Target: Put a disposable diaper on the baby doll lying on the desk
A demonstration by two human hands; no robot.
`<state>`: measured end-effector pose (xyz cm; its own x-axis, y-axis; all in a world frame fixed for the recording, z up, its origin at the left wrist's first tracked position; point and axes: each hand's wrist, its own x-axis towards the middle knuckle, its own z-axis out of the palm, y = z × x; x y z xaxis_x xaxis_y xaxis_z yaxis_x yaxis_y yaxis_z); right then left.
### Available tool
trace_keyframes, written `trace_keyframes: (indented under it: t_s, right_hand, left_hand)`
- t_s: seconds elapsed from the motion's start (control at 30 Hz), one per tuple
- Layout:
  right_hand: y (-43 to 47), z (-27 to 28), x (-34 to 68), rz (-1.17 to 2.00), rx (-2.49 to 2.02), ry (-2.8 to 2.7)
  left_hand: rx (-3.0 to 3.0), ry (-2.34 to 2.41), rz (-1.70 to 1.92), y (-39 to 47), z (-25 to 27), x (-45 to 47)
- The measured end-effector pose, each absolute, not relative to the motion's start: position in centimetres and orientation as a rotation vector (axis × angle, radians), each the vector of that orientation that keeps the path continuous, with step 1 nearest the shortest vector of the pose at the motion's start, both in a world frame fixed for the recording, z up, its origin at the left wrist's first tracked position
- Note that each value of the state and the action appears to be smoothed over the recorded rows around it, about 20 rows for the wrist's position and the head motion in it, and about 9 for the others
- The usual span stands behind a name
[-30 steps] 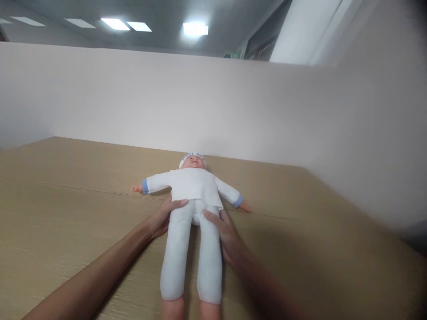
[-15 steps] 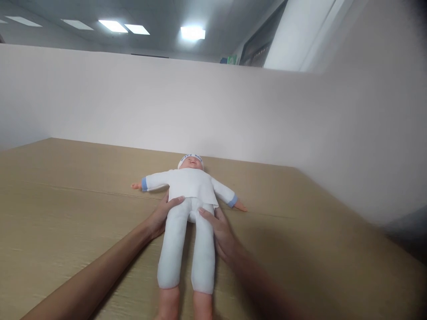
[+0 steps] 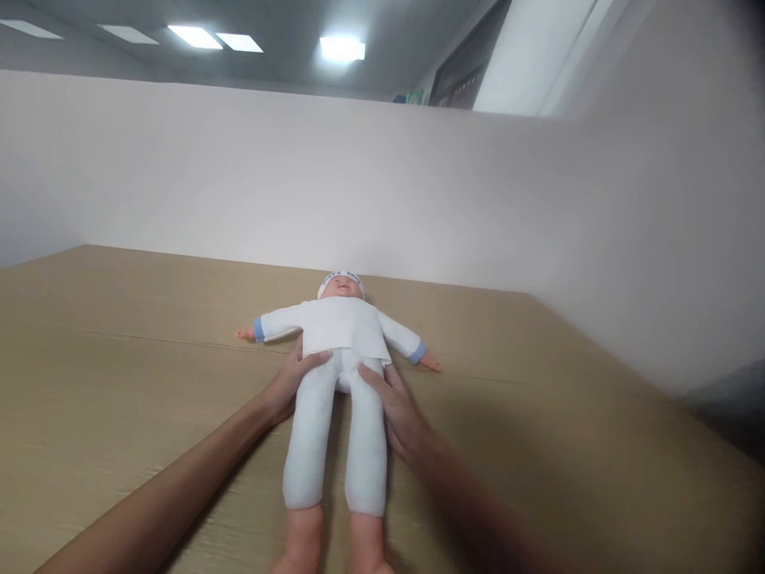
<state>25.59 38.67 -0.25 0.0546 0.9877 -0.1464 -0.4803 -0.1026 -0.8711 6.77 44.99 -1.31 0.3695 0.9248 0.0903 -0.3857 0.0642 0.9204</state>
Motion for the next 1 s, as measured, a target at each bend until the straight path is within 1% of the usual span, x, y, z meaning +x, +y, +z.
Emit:
trace_keyframes:
  t_s: [0.3, 0.47, 0.63, 0.8, 1.0]
  right_hand:
    - [38.9, -0.3, 25.7, 1.446, -0.921, -0.681]
    - [38.8, -0.5, 25.6, 1.411, -0.891, -0.713]
    - [38.0, 0.0, 25.2, 1.29, -0.878, -0.832]
    - [36.7, -0.7, 25.2, 1.164, -0.875, -0.9]
    - [32.9, -2.2, 25.9, 1.099, -0.91, -1.004]
  left_hand:
    - [1.014, 0.661, 1.072, 45.0, -1.1, 6.7]
    - [1.088, 0.62, 1.073, 44.9, -0.9, 6.6]
    - [1.144, 0.631, 1.097, 44.5, -0.8, 6.2]
    - [1.242, 0.623, 1.152, 41.6, -0.9, 5.1]
    - [1.348, 0.686, 1.18, 36.5, -1.4, 3.5]
